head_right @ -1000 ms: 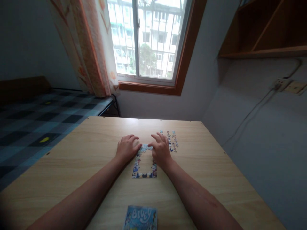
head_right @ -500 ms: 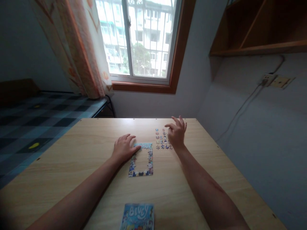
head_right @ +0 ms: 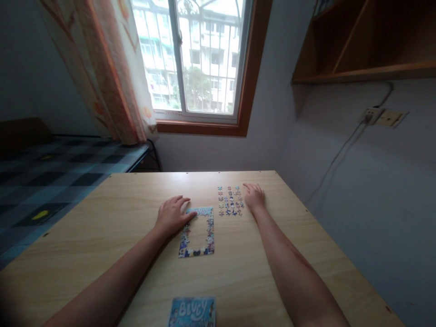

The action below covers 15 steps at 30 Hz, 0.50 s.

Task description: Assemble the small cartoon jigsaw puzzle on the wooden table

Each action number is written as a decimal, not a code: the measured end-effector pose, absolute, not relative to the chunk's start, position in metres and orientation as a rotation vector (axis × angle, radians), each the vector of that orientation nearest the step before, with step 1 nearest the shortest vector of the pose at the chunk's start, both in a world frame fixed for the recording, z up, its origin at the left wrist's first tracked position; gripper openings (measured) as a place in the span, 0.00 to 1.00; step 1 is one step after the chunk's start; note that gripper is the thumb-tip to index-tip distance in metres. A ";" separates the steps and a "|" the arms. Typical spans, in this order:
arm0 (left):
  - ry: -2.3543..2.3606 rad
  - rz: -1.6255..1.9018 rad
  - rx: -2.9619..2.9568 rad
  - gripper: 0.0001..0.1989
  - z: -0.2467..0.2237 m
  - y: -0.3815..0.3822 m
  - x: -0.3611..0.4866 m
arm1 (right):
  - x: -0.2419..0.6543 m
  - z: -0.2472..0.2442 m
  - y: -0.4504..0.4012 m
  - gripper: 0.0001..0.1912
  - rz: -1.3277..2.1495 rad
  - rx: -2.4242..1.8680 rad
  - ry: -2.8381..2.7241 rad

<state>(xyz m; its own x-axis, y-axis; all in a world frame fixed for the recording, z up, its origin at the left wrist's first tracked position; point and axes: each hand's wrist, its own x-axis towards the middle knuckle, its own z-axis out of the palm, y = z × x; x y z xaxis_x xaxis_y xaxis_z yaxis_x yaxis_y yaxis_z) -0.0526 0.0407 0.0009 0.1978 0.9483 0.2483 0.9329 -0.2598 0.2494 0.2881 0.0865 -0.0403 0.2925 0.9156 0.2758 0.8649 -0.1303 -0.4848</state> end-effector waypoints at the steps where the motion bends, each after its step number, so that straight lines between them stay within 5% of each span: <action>1: 1.883 0.565 2.389 0.27 0.000 0.042 -0.053 | 0.287 -0.040 0.086 0.28 0.141 -2.021 -1.597; 15: 1.858 0.913 2.125 0.19 -0.009 0.055 -0.060 | 0.291 -0.037 0.079 0.23 -0.010 -2.261 -1.391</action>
